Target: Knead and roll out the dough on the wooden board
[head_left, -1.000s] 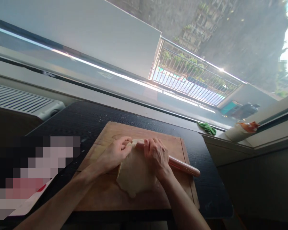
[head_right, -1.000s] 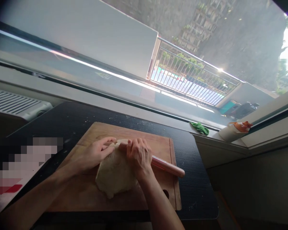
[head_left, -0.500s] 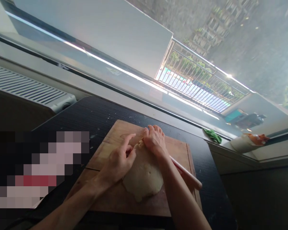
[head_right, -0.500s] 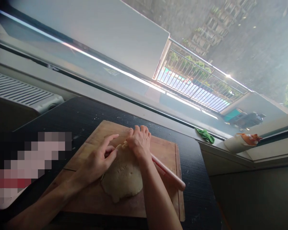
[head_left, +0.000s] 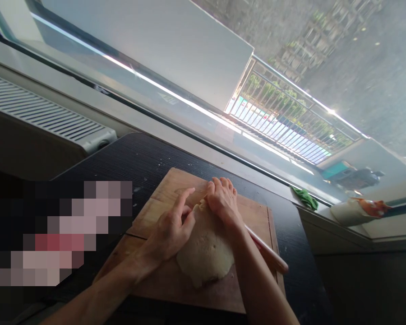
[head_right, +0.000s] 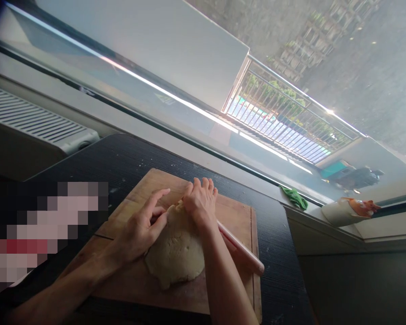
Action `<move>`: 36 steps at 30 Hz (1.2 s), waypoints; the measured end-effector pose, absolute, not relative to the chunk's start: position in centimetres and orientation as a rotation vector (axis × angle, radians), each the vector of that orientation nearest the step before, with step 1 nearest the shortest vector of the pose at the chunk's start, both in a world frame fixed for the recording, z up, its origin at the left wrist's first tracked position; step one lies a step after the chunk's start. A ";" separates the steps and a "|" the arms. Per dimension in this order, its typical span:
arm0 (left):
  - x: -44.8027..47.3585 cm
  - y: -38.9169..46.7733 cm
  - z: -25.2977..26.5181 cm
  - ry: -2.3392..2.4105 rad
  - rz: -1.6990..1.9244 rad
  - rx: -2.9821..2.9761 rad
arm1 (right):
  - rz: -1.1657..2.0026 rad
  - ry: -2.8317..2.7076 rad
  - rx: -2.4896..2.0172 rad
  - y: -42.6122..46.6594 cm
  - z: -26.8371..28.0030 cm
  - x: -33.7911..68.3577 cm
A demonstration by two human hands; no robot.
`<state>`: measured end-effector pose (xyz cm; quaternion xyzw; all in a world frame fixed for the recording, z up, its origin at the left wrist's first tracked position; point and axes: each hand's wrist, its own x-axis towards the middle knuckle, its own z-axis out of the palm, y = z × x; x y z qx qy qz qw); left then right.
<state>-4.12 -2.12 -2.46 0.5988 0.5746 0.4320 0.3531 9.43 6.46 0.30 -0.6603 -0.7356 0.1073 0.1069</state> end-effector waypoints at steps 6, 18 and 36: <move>-4.0 -2.0 -3.2 1.465 1.130 1.575 | 0.210 -2.131 -1.736 4.3 -0.3 9.0; -8.4 -3.2 -1.7 1.942 0.810 2.051 | 0.250 -2.040 -1.724 -4.5 -0.6 22.5; -4.6 1.8 -0.9 1.852 0.532 2.297 | 0.580 -1.920 -1.586 -0.9 1.7 20.0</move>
